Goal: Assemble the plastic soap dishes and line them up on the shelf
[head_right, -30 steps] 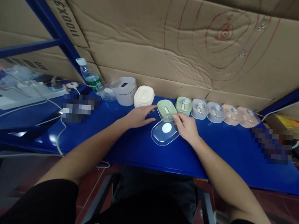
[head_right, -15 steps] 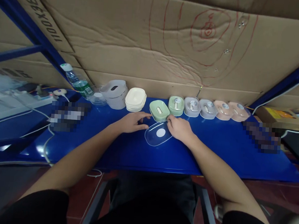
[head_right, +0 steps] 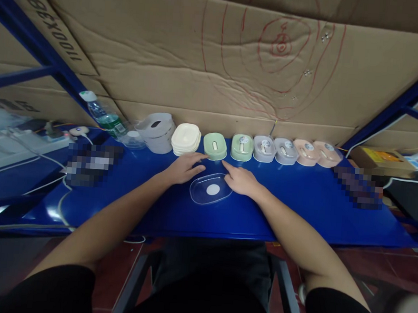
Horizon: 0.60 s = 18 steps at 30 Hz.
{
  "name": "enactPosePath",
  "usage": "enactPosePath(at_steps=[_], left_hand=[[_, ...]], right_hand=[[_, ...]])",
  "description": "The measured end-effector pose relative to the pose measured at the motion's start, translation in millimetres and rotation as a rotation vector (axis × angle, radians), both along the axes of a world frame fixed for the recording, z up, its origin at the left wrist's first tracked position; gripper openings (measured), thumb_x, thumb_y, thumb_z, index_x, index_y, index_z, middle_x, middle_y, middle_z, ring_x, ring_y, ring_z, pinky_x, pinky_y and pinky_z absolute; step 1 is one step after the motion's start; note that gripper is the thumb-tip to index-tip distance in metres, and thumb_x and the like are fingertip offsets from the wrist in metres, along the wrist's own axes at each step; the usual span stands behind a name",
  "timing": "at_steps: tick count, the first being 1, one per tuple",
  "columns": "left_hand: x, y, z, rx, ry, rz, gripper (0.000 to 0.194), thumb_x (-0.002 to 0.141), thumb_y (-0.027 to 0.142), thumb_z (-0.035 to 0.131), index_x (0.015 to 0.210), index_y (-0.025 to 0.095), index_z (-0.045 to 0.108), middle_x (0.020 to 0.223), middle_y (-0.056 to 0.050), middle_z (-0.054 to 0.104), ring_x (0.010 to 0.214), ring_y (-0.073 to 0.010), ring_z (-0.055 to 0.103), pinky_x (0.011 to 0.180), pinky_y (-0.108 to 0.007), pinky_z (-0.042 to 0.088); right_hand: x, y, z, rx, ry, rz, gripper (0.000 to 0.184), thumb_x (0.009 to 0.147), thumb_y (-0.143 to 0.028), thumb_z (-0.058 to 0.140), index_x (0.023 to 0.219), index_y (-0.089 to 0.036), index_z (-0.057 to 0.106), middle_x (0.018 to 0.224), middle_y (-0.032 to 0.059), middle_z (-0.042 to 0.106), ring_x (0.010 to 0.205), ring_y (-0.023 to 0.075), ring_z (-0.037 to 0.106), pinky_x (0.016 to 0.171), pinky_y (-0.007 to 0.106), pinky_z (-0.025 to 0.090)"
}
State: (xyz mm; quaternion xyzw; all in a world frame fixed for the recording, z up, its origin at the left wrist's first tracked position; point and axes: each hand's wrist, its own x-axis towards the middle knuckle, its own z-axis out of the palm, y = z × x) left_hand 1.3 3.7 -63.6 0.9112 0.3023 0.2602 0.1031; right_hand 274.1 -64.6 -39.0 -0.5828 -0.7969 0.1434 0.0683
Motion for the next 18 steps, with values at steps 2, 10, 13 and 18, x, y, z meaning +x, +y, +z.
enactPosePath(at_steps=[2,10,13,18], left_hand=[[-3,0,1.4,0.006,-0.011,0.001,0.057,0.111,0.060,0.043,0.140,0.018,0.069,0.132,-0.017,0.076,0.122,-0.0309,0.073,0.105,-0.053,0.059],[8,3,-4.8,0.044,-0.023,0.070,0.052,0.112,0.048,0.046,0.149,0.015,0.062,0.156,-0.020,0.060,0.143,-0.0324,0.061,0.120,-0.053,0.050],[14,9,-10.6,0.057,0.023,0.069,0.051,0.112,0.037,0.044,0.154,0.012,0.056,0.159,-0.021,0.057,0.144,-0.0326,0.059,0.121,-0.053,0.049],[10,19,-15.6,0.105,0.112,0.128,0.048,0.102,0.035,0.066,0.145,0.015,0.065,0.134,-0.017,0.069,0.123,-0.0308,0.068,0.108,-0.048,0.057]], right_hand=[[2,1,-1.3,0.014,0.049,0.004,0.063,0.102,-0.030,0.049,0.165,-0.022,0.051,0.120,0.0128,0.083,0.112,0.0345,0.078,0.094,0.046,0.059],[9,6,-1.6,0.049,0.154,0.018,0.058,0.096,-0.021,0.057,0.154,-0.023,0.063,0.095,0.0056,0.084,0.093,0.0269,0.078,0.084,0.038,0.056],[9,7,-0.8,0.056,0.159,-0.016,0.054,0.096,-0.025,0.060,0.150,-0.023,0.067,0.087,0.0042,0.081,0.088,0.0264,0.076,0.078,0.036,0.054],[11,11,-3.2,0.093,0.227,-0.057,0.048,0.101,-0.042,0.062,0.142,-0.020,0.071,0.073,0.0015,0.074,0.073,0.0234,0.071,0.067,0.034,0.048]])
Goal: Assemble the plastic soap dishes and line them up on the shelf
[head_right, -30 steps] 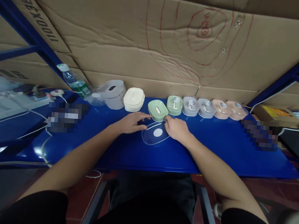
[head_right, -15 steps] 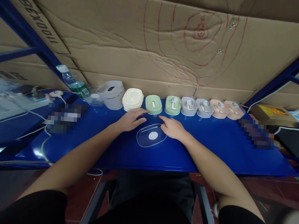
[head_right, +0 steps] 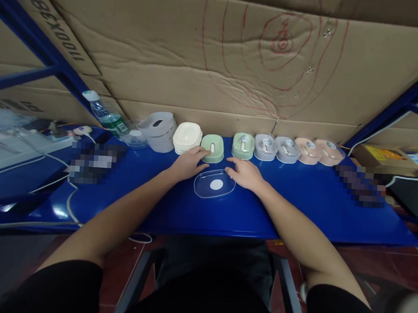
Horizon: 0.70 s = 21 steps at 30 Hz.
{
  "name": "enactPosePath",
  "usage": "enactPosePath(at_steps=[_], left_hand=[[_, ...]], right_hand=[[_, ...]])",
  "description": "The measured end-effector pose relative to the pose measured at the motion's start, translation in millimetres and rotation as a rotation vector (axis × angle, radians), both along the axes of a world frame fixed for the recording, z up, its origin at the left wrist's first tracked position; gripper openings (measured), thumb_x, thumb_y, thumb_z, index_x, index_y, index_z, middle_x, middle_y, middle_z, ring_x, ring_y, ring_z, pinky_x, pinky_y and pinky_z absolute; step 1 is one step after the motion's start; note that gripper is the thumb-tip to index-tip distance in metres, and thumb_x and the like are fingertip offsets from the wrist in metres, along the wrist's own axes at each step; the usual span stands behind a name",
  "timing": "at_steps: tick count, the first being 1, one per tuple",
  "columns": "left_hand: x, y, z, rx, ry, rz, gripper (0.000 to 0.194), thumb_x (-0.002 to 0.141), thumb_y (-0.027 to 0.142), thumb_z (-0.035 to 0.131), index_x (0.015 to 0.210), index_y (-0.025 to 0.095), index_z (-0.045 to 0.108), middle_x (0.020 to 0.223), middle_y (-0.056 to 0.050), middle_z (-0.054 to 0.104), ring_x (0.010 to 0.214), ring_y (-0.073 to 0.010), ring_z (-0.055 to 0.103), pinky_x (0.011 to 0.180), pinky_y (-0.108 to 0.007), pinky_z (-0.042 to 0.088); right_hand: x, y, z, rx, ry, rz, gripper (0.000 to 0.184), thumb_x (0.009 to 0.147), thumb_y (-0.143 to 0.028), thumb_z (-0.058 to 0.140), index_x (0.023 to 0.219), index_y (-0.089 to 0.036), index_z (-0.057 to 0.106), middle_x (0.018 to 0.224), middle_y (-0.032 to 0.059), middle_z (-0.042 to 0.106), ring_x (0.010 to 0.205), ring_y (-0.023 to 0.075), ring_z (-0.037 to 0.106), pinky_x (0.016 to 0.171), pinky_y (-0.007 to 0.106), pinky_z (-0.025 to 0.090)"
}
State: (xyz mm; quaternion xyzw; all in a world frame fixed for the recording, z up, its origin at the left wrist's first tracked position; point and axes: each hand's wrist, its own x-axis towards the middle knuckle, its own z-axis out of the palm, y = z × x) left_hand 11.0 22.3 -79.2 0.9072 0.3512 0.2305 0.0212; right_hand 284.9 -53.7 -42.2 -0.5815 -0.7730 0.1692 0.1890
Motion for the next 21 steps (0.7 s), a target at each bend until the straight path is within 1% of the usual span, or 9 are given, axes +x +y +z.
enactPosePath(at_steps=[2,4,7,9,12,14,15,18,21], left_hand=[[-2,1,-0.5,0.033,0.024,0.059,0.039,0.096,0.036,0.076,0.130,0.018,0.073,0.128,-0.015,0.070,0.120,-0.0313,0.069,0.106,-0.047,0.058],[-3,-1,-0.8,0.049,0.034,0.106,0.030,0.095,0.034,0.079,0.120,0.019,0.077,0.131,-0.015,0.071,0.121,-0.0319,0.070,0.106,-0.047,0.058],[-1,-5,-1.2,0.030,-0.004,0.138,0.024,0.097,0.031,0.078,0.119,0.020,0.077,0.136,-0.014,0.073,0.122,-0.0306,0.073,0.103,-0.045,0.061],[0,-9,-0.9,0.029,-0.076,0.123,0.024,0.099,0.033,0.077,0.119,0.020,0.077,0.134,-0.013,0.076,0.121,-0.0285,0.075,0.101,-0.043,0.063],[1,-14,2.1,0.082,-0.207,0.066,0.025,0.100,0.036,0.077,0.119,0.019,0.077,0.127,-0.012,0.080,0.119,-0.0257,0.077,0.100,-0.042,0.064],[3,-17,5.7,0.113,-0.271,0.014,0.026,0.102,0.039,0.075,0.118,0.020,0.077,0.125,-0.011,0.081,0.118,-0.0242,0.077,0.101,-0.042,0.064],[4,-19,7.7,0.119,-0.290,-0.015,0.026,0.103,0.041,0.074,0.118,0.020,0.077,0.125,-0.011,0.081,0.117,-0.0235,0.078,0.102,-0.042,0.064],[6,-25,13.4,0.117,-0.310,-0.079,0.028,0.104,0.044,0.072,0.118,0.021,0.077,0.124,-0.010,0.082,0.116,-0.0220,0.078,0.101,-0.040,0.065],[7,-29,16.6,0.108,-0.301,-0.080,0.025,0.104,0.044,0.071,0.114,0.022,0.079,0.125,-0.009,0.081,0.115,-0.0215,0.078,0.099,-0.040,0.066]], right_hand=[[1,1,-2.0,0.007,0.014,-0.008,0.047,0.101,-0.045,0.064,0.140,-0.020,0.072,0.072,0.0010,0.074,0.072,0.0227,0.070,0.066,0.034,0.047],[1,2,-3.4,0.011,0.016,-0.009,0.047,0.100,-0.046,0.065,0.139,-0.020,0.072,0.074,0.0013,0.075,0.072,0.0227,0.071,0.067,0.034,0.048],[1,2,-4.3,0.020,0.031,-0.003,0.044,0.100,-0.045,0.066,0.136,-0.020,0.073,0.080,0.0028,0.078,0.075,0.0232,0.073,0.069,0.035,0.050],[1,2,-4.6,0.033,0.069,-0.003,0.044,0.100,-0.046,0.066,0.136,-0.021,0.073,0.087,0.0038,0.081,0.076,0.0228,0.074,0.071,0.036,0.052],[1,3,-5.6,0.067,0.174,-0.003,0.049,0.100,-0.049,0.067,0.141,-0.022,0.069,0.101,0.0059,0.084,0.074,0.0214,0.075,0.074,0.037,0.056],[1,2,-6.4,0.093,0.278,0.031,0.051,0.100,-0.052,0.067,0.140,-0.022,0.069,0.109,0.0072,0.084,0.077,0.0215,0.076,0.077,0.037,0.058],[0,2,-6.7,0.100,0.340,0.060,0.049,0.099,-0.054,0.067,0.136,-0.022,0.071,0.110,0.0073,0.084,0.081,0.0220,0.077,0.079,0.038,0.059],[-5,-1,-7.2,0.107,0.520,0.124,0.044,0.098,-0.059,0.067,0.118,-0.021,0.077,0.103,0.0063,0.084,0.088,0.0239,0.078,0.081,0.038,0.060],[-11,-6,-7.4,0.134,0.617,0.090,0.042,0.096,-0.059,0.069,0.111,-0.021,0.078,0.098,0.0055,0.084,0.087,0.0236,0.077,0.081,0.038,0.059]])
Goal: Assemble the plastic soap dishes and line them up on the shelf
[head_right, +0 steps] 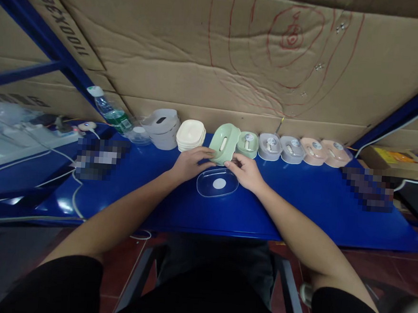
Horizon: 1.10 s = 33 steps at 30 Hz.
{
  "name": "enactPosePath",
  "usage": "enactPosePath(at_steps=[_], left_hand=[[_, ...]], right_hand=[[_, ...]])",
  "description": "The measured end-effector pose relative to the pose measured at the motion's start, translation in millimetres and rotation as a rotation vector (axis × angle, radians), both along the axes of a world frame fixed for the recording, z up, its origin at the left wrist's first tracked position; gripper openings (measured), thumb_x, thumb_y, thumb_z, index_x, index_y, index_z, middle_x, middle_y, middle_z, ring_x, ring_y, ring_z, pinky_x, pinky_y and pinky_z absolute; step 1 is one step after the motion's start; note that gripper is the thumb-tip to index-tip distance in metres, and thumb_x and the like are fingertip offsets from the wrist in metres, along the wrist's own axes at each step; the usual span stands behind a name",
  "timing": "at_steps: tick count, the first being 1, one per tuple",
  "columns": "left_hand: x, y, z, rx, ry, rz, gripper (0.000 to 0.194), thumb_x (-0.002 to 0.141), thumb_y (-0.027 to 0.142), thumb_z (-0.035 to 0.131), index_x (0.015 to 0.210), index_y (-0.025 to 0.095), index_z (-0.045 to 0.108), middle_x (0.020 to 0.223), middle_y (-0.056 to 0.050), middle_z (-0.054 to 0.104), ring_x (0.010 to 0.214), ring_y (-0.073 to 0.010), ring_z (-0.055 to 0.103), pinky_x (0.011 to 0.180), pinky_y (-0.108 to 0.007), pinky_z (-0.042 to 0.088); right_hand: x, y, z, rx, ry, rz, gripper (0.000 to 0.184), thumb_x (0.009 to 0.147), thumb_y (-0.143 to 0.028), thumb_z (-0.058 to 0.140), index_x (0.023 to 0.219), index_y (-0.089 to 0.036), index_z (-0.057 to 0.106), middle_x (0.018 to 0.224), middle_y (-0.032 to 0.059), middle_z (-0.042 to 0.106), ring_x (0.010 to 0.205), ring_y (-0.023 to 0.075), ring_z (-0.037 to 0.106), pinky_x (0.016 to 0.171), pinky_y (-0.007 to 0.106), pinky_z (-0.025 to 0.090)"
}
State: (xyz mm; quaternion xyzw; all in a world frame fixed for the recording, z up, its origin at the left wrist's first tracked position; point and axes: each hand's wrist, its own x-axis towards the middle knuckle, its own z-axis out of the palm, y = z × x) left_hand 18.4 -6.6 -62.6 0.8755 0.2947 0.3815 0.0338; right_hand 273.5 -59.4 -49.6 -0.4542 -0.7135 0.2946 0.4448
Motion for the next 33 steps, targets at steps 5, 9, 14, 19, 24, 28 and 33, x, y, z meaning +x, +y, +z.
enactPosePath(at_steps=[5,9,14,19,24,28,33], left_hand=[[-2,2,-1.4,-0.013,-0.024,0.036,0.020,0.104,0.041,0.072,0.112,0.024,0.080,0.128,-0.008,0.080,0.116,-0.0217,0.078,0.101,-0.043,0.067],[-3,4,-2.9,-0.018,-0.079,-0.003,0.019,0.104,0.040,0.072,0.111,0.024,0.080,0.127,-0.008,0.081,0.115,-0.0212,0.078,0.103,-0.044,0.066],[-5,4,-0.4,-0.021,-0.159,-0.062,0.019,0.103,0.040,0.074,0.110,0.023,0.079,0.124,-0.009,0.082,0.114,-0.0216,0.079,0.105,-0.045,0.066],[-11,9,0.2,-0.008,-0.225,-0.011,0.019,0.104,0.039,0.074,0.111,0.022,0.078,0.120,-0.009,0.082,0.112,-0.0220,0.079,0.104,-0.046,0.065],[-18,18,-7.7,-0.020,-0.091,0.073,0.018,0.103,0.037,0.074,0.110,0.022,0.078,0.121,-0.010,0.081,0.114,-0.0228,0.078,0.105,-0.045,0.064],[-20,21,-12.1,-0.058,0.092,0.097,0.015,0.104,0.031,0.070,0.112,0.021,0.078,0.126,-0.010,0.080,0.118,-0.0249,0.077,0.100,-0.042,0.065],[-19,16,-6.7,-0.107,0.170,0.171,0.020,0.105,0.026,0.062,0.115,0.023,0.079,0.140,-0.010,0.075,0.123,-0.0267,0.074,0.096,-0.040,0.064]], right_hand=[[-5,-3,-1.2,-0.040,0.060,-0.034,0.039,0.093,-0.060,0.072,0.100,-0.021,0.078,0.097,0.0069,0.085,0.085,0.0237,0.077,0.082,0.039,0.059],[-4,-1,-1.3,-0.067,0.086,0.013,0.041,0.090,-0.062,0.074,0.096,-0.021,0.076,0.093,0.0071,0.083,0.083,0.0231,0.075,0.079,0.039,0.059],[0,1,0.0,-0.016,0.036,0.031,0.036,0.090,-0.057,0.072,0.092,-0.021,0.072,0.085,0.0042,0.079,0.075,0.0196,0.069,0.073,0.035,0.054],[4,4,-0.4,-0.012,-0.005,-0.038,0.029,0.086,-0.051,0.072,0.083,-0.023,0.066,0.078,0.0021,0.074,0.072,0.0192,0.065,0.072,0.035,0.051],[11,1,5.8,0.040,0.093,-0.124,0.023,0.093,-0.050,0.061,0.090,-0.026,0.060,0.084,0.0029,0.075,0.081,0.0228,0.071,0.081,0.040,0.055],[24,-4,13.1,0.213,0.130,-0.192,0.028,0.097,-0.054,0.057,0.086,-0.028,0.058,0.074,0.0006,0.069,0.073,0.0231,0.067,0.076,0.041,0.054],[34,-1,15.0,0.313,0.302,-0.033,0.038,0.096,-0.060,0.062,0.078,-0.027,0.058,0.064,-0.0020,0.058,0.061,0.0208,0.057,0.062,0.037,0.044]])
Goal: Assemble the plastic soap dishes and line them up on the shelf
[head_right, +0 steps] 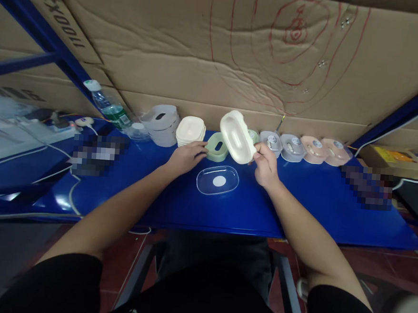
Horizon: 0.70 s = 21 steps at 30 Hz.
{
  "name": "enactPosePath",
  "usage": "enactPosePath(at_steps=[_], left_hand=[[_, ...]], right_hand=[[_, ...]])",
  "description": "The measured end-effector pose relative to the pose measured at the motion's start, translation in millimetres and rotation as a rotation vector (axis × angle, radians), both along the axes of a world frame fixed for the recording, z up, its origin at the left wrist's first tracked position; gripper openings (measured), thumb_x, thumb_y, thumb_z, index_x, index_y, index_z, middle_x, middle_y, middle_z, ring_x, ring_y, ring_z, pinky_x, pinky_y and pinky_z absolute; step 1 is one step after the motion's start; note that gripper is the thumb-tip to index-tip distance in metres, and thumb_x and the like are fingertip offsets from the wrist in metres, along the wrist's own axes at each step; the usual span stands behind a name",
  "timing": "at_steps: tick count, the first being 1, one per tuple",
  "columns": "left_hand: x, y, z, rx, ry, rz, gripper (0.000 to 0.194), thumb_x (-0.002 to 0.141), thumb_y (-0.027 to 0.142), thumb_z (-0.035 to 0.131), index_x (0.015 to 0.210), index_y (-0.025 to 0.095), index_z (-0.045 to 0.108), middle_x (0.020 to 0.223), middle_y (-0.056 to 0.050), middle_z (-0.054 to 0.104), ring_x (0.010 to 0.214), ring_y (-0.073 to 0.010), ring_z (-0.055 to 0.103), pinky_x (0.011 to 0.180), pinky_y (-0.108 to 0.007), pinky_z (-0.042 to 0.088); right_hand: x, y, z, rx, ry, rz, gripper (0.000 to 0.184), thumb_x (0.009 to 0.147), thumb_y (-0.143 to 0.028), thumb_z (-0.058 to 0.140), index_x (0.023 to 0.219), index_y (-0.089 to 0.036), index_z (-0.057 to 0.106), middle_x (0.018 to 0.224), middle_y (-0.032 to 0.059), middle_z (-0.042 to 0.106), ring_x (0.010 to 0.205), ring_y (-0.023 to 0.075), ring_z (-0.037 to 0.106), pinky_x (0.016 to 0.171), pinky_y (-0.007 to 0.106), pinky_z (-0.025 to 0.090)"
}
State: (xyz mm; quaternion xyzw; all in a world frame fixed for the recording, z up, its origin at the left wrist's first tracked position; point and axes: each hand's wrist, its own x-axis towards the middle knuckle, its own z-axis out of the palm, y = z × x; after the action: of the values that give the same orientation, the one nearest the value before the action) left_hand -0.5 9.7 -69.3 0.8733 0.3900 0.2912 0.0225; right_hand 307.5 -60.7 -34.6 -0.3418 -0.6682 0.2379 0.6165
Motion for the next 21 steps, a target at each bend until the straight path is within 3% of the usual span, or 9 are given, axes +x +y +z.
enactPosePath(at_steps=[3,6,9,11,16,21], left_hand=[[-2,-4,10.2,-0.003,-0.109,0.009,0.027,0.108,0.029,0.055,0.117,0.022,0.079,0.126,-0.009,0.081,0.117,-0.0248,0.076,0.097,-0.040,0.062],[-7,-9,22.0,-0.099,-0.179,-0.019,0.031,0.108,0.038,0.057,0.120,0.021,0.079,0.112,-0.008,0.083,0.095,-0.0204,0.077,0.087,-0.036,0.061],[-10,-17,28.6,-0.291,-0.071,-0.128,0.043,0.098,0.052,0.070,0.127,0.021,0.077,0.106,-0.006,0.083,0.074,-0.0163,0.072,0.070,-0.031,0.057],[-9,-20,28.6,-0.347,0.053,-0.173,0.048,0.092,0.054,0.076,0.127,0.022,0.077,0.103,-0.006,0.082,0.077,-0.0177,0.072,0.068,-0.030,0.054],[-6,-20,25.0,-0.327,0.215,-0.139,0.023,0.089,0.031,0.068,0.106,0.023,0.081,0.091,-0.004,0.080,0.081,-0.0199,0.072,0.068,-0.031,0.049],[-24,-8,29.8,-0.396,0.205,-0.100,0.022,0.081,0.019,0.063,0.094,0.023,0.081,0.081,-0.002,0.079,0.071,-0.0173,0.069,0.064,-0.029,0.046]], right_hand=[[1,2,0.2,-0.020,0.010,0.040,0.045,0.094,-0.065,0.064,0.071,-0.027,0.055,0.063,-0.0014,0.052,0.059,0.0196,0.049,0.058,0.036,0.038],[2,2,1.5,-0.035,-0.030,0.024,0.053,0.093,-0.070,0.062,0.067,-0.027,0.049,0.061,-0.0015,0.045,0.057,0.0185,0.042,0.057,0.035,0.033],[2,3,3.4,-0.046,-0.028,-0.032,0.058,0.095,-0.076,0.058,0.066,-0.027,0.044,0.060,-0.0023,0.038,0.056,0.0176,0.038,0.055,0.035,0.031],[2,4,4.3,-0.048,-0.008,-0.103,0.061,0.097,-0.077,0.056,0.066,-0.027,0.041,0.060,-0.0027,0.035,0.056,0.0167,0.036,0.054,0.034,0.030],[3,9,3.3,-0.020,0.080,-0.198,0.062,0.099,-0.074,0.062,0.066,-0.025,0.043,0.062,-0.0034,0.037,0.055,0.0141,0.036,0.052,0.031,0.032],[0,8,1.3,-0.030,0.010,-0.219,0.061,0.100,-0.075,0.060,0.068,-0.025,0.048,0.063,-0.0030,0.044,0.057,0.0145,0.044,0.056,0.032,0.041]])
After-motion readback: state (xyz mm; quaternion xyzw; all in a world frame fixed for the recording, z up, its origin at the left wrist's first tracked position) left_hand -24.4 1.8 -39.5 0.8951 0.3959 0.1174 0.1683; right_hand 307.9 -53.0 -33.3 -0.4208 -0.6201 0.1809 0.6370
